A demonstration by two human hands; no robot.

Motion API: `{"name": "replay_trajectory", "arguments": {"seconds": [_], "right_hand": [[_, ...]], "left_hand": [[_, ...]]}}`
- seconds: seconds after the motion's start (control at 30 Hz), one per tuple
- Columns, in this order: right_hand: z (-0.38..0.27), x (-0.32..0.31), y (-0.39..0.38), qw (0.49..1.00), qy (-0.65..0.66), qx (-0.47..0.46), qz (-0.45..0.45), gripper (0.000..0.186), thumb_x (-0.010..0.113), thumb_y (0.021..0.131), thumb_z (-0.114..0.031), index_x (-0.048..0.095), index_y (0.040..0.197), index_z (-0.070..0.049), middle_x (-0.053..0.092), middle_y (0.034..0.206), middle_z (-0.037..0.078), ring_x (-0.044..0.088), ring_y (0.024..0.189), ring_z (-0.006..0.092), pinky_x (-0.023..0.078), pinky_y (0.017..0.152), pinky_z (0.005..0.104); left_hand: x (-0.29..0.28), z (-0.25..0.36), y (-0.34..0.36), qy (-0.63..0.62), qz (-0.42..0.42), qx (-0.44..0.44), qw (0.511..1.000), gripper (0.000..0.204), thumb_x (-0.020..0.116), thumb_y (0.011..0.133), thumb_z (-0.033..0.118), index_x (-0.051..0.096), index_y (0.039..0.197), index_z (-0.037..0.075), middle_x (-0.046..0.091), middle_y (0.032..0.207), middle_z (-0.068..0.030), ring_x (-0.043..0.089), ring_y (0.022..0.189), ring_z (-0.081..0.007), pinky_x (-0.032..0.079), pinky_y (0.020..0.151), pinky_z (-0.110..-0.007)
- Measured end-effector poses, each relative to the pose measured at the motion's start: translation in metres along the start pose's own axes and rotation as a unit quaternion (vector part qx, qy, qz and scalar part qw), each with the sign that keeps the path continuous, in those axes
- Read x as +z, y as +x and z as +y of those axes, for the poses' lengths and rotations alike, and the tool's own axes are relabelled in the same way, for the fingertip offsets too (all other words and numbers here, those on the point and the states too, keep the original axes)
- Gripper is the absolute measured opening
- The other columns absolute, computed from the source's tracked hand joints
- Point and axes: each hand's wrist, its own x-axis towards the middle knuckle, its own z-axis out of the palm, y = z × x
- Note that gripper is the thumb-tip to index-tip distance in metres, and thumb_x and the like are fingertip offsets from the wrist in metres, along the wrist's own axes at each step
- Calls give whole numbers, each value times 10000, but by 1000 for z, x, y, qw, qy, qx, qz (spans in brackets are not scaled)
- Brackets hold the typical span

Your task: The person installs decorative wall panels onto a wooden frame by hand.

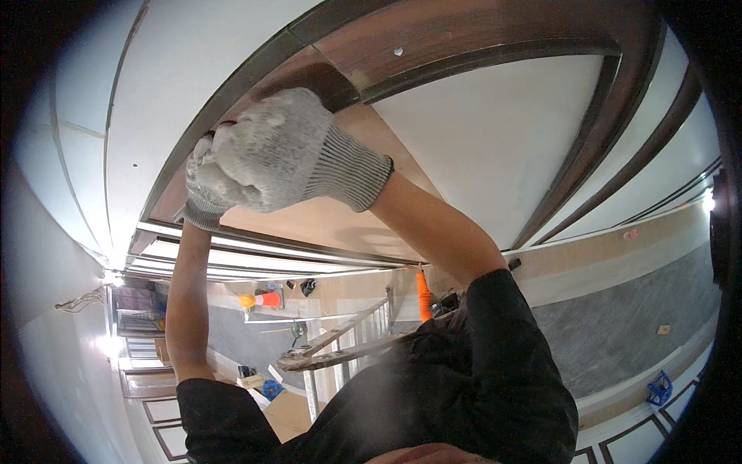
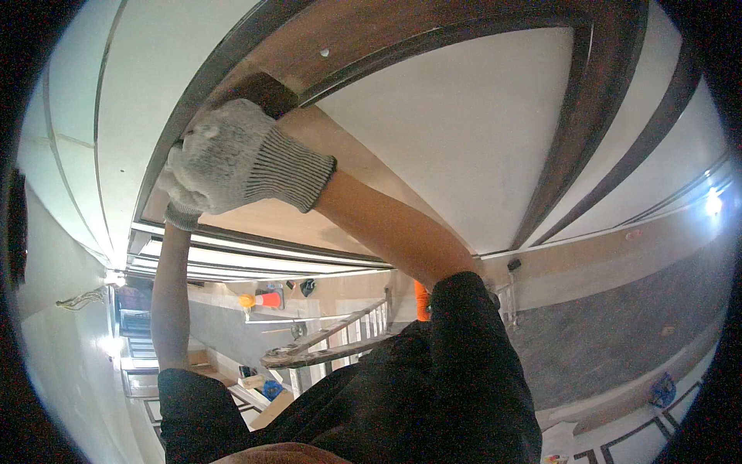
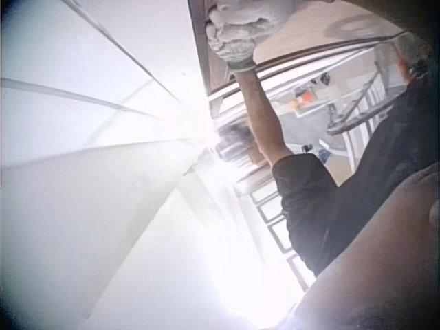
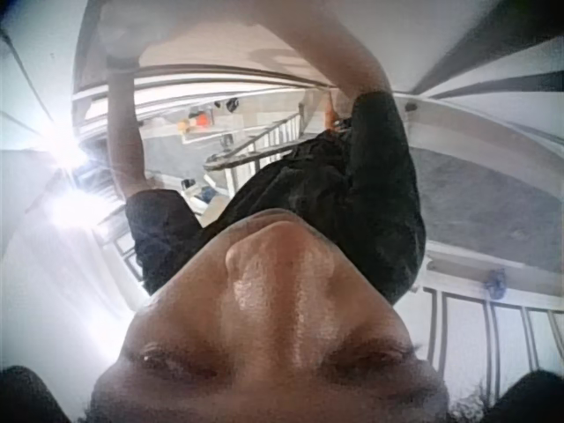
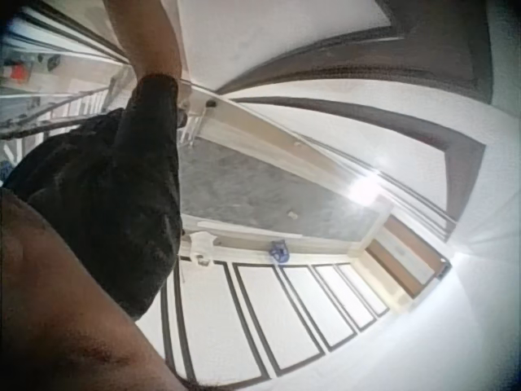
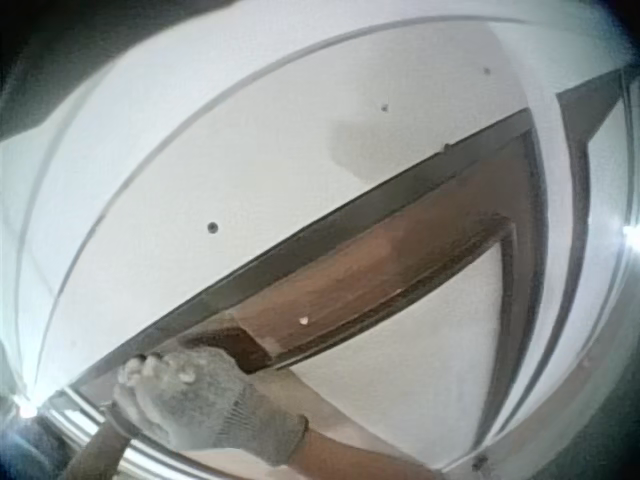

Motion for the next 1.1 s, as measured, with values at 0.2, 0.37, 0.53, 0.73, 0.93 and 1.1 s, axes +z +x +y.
{"name": "replay_trajectory", "arguments": {"seconds": [0.2,0.37,0.53,0.73,0.93,1.1], "right_hand": [[4,4,-8,1000,-25,16,3,230,704,880,-351,680,935,-129,687,738,54,686,614,220,557,524,387],[7,17,-15,996,-41,-24,73,221,709,863,-342,691,924,-131,711,847,53,701,683,195,556,541,377],[3,-1,-12,997,-55,17,-42,247,700,903,-379,715,943,-136,699,766,52,701,672,223,552,547,375],[-12,-10,-9,995,-78,42,-40,231,642,970,-366,735,929,-159,678,685,53,683,612,218,543,543,372],[7,-22,3,982,38,-10,-183,354,587,1020,-384,741,838,-122,628,618,74,620,523,216,495,513,379],[11,-17,19,974,72,-23,-214,426,589,1030,-375,710,722,-107,574,561,67,546,454,210,437,467,388]], "left_hand": [[0,-5,-5,43,-19,40,998,379,731,805,374,683,1067,104,659,1083,-77,582,866,-279,479,783,-422],[0,-5,-10,35,14,39,999,412,728,809,397,690,1085,93,649,1109,-84,583,903,-282,481,797,-437],[11,-10,-12,11,20,28,999,457,738,810,400,667,1140,92,648,1127,-94,589,943,-284,503,837,-446],[12,-4,-6,58,-64,19,996,395,656,860,373,612,1175,138,557,1114,-41,561,939,-238,482,899,-365],[-23,26,32,52,-95,12,994,401,622,852,348,619,1186,127,552,1162,-16,569,987,-220,509,899,-372],[9,-3,-1,-43,8,51,998,417,669,840,338,656,1206,138,580,1323,-6,584,1053,-252,527,918,-379]]}}
